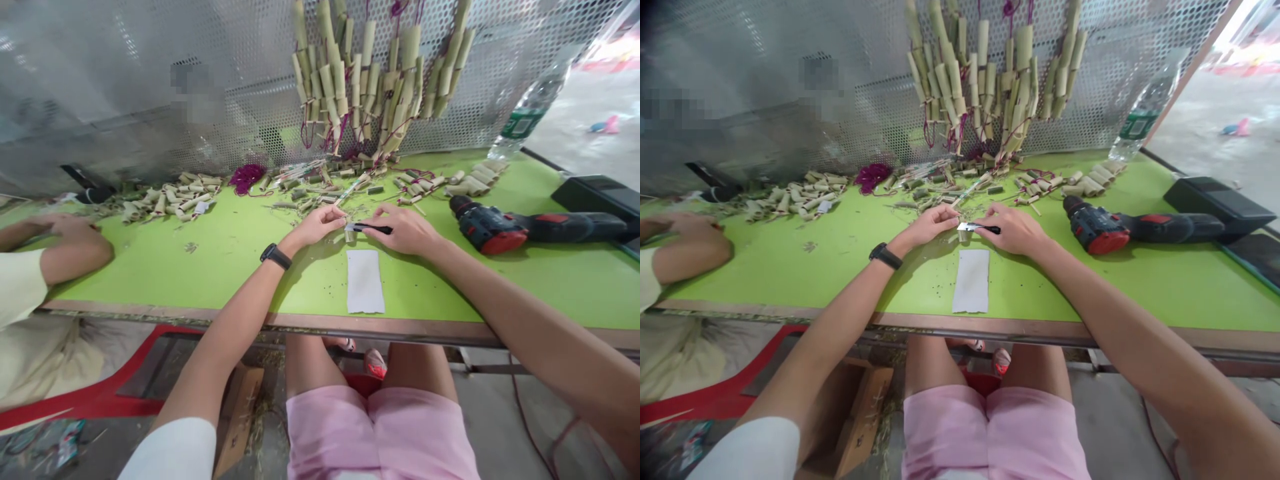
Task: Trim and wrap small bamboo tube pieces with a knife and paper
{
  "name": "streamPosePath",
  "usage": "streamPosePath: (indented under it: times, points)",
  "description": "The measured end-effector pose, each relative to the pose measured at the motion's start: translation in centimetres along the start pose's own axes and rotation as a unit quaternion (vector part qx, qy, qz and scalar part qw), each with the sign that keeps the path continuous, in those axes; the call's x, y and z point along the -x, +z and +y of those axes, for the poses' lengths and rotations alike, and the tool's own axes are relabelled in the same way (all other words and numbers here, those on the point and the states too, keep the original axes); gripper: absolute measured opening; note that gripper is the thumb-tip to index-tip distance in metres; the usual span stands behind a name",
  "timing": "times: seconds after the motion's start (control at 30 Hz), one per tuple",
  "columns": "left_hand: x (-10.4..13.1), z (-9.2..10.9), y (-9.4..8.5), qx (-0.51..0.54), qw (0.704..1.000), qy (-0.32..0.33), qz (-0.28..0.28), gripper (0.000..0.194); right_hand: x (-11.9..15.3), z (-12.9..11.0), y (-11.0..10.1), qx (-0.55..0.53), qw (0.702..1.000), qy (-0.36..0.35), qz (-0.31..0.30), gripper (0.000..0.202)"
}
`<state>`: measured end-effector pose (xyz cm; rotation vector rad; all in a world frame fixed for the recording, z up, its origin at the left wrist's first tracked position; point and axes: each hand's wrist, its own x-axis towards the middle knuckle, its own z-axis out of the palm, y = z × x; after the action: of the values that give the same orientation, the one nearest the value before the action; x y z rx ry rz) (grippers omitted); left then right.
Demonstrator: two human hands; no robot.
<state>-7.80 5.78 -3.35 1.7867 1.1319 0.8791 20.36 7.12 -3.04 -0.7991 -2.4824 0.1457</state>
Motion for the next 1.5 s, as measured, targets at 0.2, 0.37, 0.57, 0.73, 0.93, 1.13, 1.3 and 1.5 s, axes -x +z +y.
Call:
streamPosePath:
  times: [0.2, 0.37, 0.57, 0.73, 0.93, 1.13, 1.3, 1.5]
  points:
    - [-0.2, -0.6, 0.2, 0.018, 1.0, 0.007, 0.008, 0.02, 0.0, 0.5, -0.3, -0.016, 0.999, -0.022, -0.02, 0.043]
    - [-0.2, -0.8, 0.2, 0.011, 1.0, -0.002, 0.018, 0.017, 0.7, 0.0, -0.7, 0.005, 0.997, -0.044, -0.069, 0.042]
    - [-0.2, -0.5, 0.2, -0.004, 0.999, -0.019, 0.032, 0.013, 1.0, -0.3, -0.6, 0.022, 0.997, -0.034, -0.072, 0.043]
    - [-0.3, -0.6, 0.2, -0.007, 0.999, -0.028, 0.041, 0.01, 0.8, 0.2, -0.3, -0.005, 0.999, -0.035, -0.037, 0.04]
    - [-0.4, -0.4, 0.3, -0.012, 0.998, -0.04, 0.045, 0.009, 0.6, 0.5, -0.2, -0.027, 0.999, -0.045, -0.012, 0.034]
    - [-0.2, 0.4, 0.5, -0.017, 0.998, -0.043, 0.037, 0.008, 0.5, 0.6, -0.7, -0.032, 0.998, -0.055, -0.02, 0.034]
    - [-0.1, 0.5, 0.6, -0.027, 0.998, -0.041, 0.03, 0.006, 0.4, 0.6, -1.0, -0.008, 1.0, -0.014, 0.001, 0.04]
    - [-0.4, 0.0, 0.6, -0.024, 0.999, -0.035, 0.034, 0.006, 0.1, 0.7, -0.4, 0.007, 1.0, -0.011, -0.014, 0.041]
